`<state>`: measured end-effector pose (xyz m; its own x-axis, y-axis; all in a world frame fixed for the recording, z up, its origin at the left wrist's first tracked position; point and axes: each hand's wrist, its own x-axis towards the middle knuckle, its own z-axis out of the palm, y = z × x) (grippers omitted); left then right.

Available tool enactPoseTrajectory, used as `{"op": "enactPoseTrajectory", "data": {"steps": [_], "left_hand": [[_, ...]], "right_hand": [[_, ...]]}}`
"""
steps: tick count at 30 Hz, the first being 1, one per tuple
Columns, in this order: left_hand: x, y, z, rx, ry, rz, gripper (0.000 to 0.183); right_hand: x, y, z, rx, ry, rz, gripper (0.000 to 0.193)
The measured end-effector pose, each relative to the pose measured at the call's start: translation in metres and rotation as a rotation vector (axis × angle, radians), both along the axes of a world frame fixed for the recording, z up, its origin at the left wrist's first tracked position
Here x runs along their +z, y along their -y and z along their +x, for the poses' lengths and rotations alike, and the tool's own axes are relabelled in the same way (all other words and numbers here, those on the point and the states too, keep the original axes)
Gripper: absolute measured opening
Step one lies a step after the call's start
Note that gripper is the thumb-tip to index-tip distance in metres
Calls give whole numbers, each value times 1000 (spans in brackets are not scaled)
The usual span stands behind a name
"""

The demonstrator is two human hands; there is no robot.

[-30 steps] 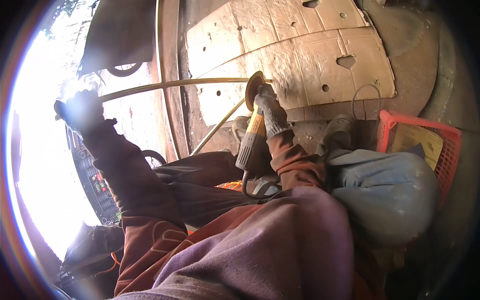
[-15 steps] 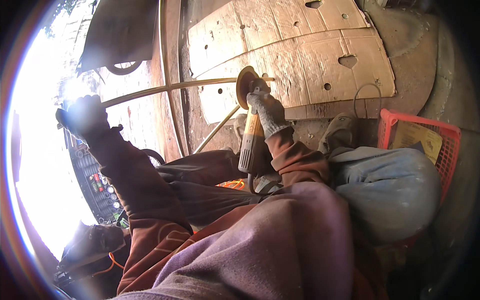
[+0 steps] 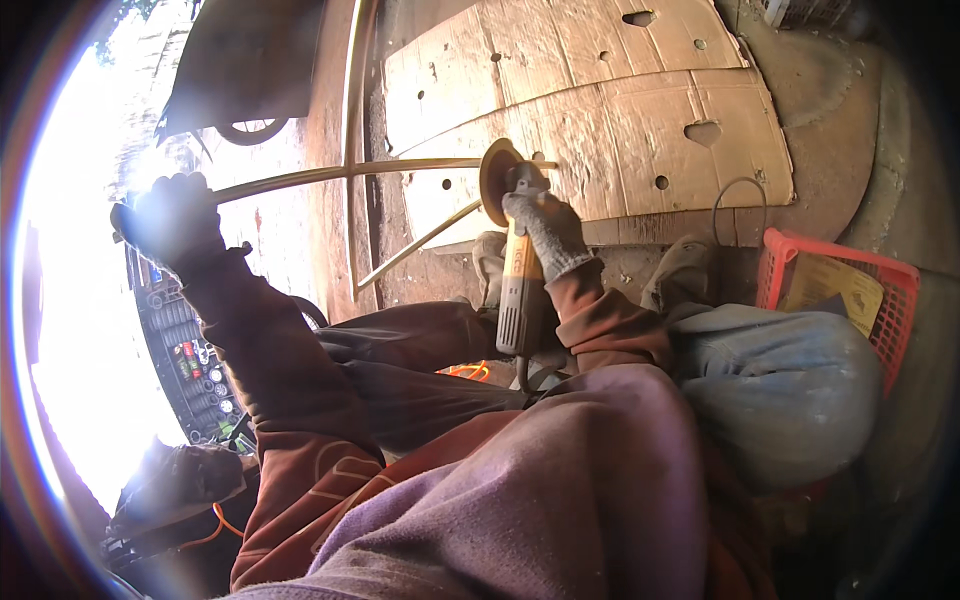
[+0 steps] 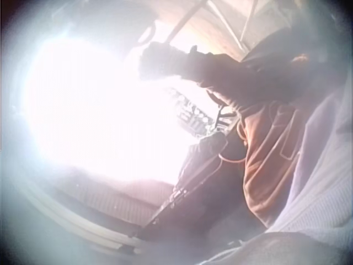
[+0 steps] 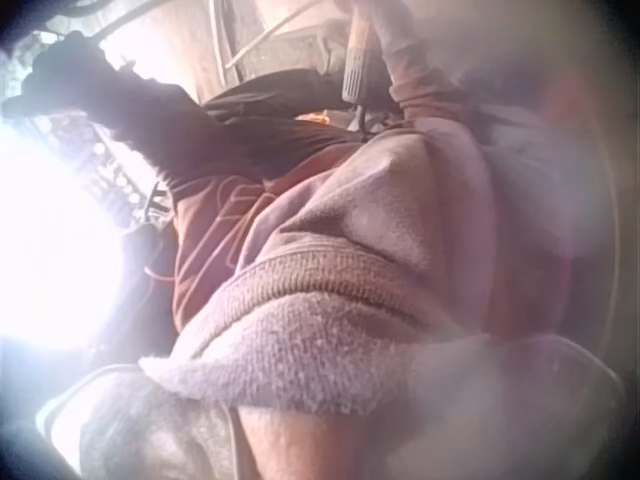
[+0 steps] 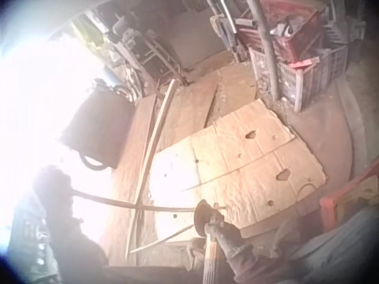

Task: The person uses an angle grinder to smooth or finish the surfaces and welded joints of a metal frame constructed from thin tubing.

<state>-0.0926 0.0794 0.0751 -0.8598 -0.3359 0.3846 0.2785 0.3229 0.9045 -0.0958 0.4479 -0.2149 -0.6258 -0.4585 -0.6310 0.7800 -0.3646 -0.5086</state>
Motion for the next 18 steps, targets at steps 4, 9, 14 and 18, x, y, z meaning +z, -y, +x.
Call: {"op": "enactPoseTrajectory", "data": {"steps": [4, 9, 14, 18], "left_hand": [[1, 6, -10, 4, 12, -266, 37], [-7, -40, -31, -255, 23, 136, 55], [9, -41, -15, -77, -25, 215, 55], [4, -31, -10, -182, -29, 278, 57]], "right_hand": [[47, 23, 2, 89, -364, 7, 25], [29, 11, 4, -37, -235, -42, 25], [11, -6, 8, 26, -44, -32, 27], [65, 23, 11, 29, -334, -107, 21]]}}
